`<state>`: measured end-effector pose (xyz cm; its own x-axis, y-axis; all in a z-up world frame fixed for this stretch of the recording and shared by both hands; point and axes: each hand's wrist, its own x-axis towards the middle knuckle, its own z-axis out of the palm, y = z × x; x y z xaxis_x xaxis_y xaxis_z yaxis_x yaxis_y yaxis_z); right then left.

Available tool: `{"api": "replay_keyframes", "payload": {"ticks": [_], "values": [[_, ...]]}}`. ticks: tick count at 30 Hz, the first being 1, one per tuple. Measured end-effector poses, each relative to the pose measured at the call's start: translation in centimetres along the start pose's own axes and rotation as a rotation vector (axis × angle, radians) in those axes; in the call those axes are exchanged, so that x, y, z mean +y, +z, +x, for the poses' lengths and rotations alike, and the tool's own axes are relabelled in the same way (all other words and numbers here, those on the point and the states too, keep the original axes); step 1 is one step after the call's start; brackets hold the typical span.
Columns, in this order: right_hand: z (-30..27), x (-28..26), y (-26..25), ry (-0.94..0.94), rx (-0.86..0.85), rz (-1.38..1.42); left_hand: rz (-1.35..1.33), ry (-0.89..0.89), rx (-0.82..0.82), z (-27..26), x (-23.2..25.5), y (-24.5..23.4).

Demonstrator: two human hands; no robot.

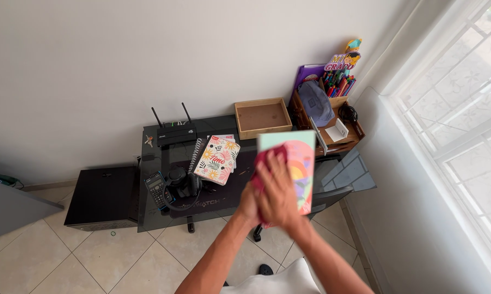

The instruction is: The person uses a red cloth to wipe down several notebooks and the surface of a glass desk, then places the notebooks into a wooden tray.

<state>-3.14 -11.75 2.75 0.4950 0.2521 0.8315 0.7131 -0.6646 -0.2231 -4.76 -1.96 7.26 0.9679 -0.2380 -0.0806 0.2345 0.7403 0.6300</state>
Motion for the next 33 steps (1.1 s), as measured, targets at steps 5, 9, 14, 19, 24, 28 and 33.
{"api": "replay_keyframes", "payload": {"ticks": [5, 9, 14, 19, 24, 28, 33], "values": [[-6.3, -0.7, 0.7, 0.056, -0.038, 0.052, -0.012, 0.057, 0.09, 0.2, 1.9, -1.2], [-6.6, 3.6, 0.7, 0.369, 0.039, 0.248, 0.15, 0.073, 0.01, -1.2, 1.8, 0.2], [-0.6, 1.9, -2.0, 0.608, 0.07, 0.565, 0.601, 0.178, -0.173, 0.5, -3.9, -3.9], [-0.4, 2.6, -1.5, 0.842, 0.222, 0.714, 1.048, 0.365, -0.279, 1.6, -4.1, -5.4], [1.9, 0.6, -3.3, 0.986, 0.376, 0.702, 1.43, 0.757, -0.136, 3.7, -2.0, -7.6], [2.4, 1.4, -4.0, 0.963, 0.398, 0.733, 1.276, 0.855, 0.115, 4.6, -0.4, -10.4], [-0.4, 5.2, -2.3, 0.914, 0.394, 0.775, 0.393, 0.25, -0.019, 4.8, -2.8, -13.5]]}}
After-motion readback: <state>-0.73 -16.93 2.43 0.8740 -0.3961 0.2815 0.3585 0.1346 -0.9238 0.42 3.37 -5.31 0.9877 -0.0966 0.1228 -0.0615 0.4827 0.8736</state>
